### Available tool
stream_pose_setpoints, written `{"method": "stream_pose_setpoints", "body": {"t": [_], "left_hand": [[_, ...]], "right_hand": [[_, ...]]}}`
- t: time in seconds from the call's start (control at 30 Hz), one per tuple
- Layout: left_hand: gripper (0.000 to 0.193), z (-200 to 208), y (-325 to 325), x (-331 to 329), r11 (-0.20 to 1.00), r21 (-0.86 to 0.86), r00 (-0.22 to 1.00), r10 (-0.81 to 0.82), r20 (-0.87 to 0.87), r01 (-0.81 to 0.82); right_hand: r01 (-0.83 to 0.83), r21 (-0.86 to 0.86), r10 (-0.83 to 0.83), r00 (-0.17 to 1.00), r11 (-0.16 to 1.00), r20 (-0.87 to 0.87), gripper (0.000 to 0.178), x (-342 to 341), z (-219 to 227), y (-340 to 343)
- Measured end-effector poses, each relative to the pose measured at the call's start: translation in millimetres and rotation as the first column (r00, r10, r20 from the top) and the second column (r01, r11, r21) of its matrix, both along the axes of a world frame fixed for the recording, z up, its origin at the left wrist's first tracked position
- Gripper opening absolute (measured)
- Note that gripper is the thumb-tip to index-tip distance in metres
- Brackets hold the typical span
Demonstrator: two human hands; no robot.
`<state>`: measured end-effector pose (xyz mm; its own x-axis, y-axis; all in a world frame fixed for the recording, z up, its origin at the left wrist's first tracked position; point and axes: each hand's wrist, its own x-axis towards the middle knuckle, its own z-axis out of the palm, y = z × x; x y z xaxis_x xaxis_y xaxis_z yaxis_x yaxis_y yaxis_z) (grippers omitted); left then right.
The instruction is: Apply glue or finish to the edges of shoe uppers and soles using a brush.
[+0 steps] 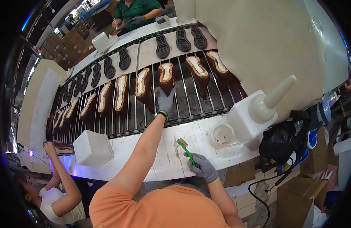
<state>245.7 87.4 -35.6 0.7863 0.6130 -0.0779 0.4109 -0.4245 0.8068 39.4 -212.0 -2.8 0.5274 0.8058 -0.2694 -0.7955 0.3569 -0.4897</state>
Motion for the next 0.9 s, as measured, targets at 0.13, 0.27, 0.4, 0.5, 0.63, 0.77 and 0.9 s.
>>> {"method": "stream_pose_setpoints", "body": {"t": [0.13,0.27,0.4,0.5,0.63,0.77,0.9], "left_hand": [[0.107,5.5,2.5,1.6,0.996,0.015,0.993,-0.087,-0.077,0.088],[0.112,0.0,-2.0,3.8,0.992,0.097,0.995,-0.075,-0.06,0.081],[0.114,-4.2,-3.7,3.9,0.988,0.145,0.997,-0.054,-0.052,0.061],[0.114,-4.4,-3.8,2.7,0.988,0.144,0.997,-0.058,-0.041,0.064],[0.111,-2.9,-1.6,-2.2,0.986,0.133,0.995,-0.094,-0.028,0.097],[0.109,1.8,-3.2,-25.6,0.944,0.191,0.958,-0.24,-0.157,0.268],[0.106,7.1,1.7,-53.2,0.916,0.137,0.924,-0.361,-0.126,0.377]], "right_hand": [[0.02,0.028,-0.02,1.0,0.999,-0.002,0.039,0.9,-8.2,0.5],[0.016,0.03,-0.016,1.0,0.999,0.021,0.04,0.7,-6.3,2.6],[0.033,-0.063,-0.033,0.999,0.997,0.003,0.039,-0.4,3.4,5.6],[0.034,-0.075,-0.034,0.999,0.997,-0.003,0.039,-1.1,2.2,4.0],[0.02,-0.07,-0.02,1.0,0.997,0.007,0.04,0.5,-1.5,2.6],[0.018,0.011,-0.018,1.0,1.0,-0.001,0.04,-2.4,-6.9,-1.8],[0.018,0.009,-0.017,0.999,1.0,-0.03,0.041,-1.6,-6.5,0.4]]}}
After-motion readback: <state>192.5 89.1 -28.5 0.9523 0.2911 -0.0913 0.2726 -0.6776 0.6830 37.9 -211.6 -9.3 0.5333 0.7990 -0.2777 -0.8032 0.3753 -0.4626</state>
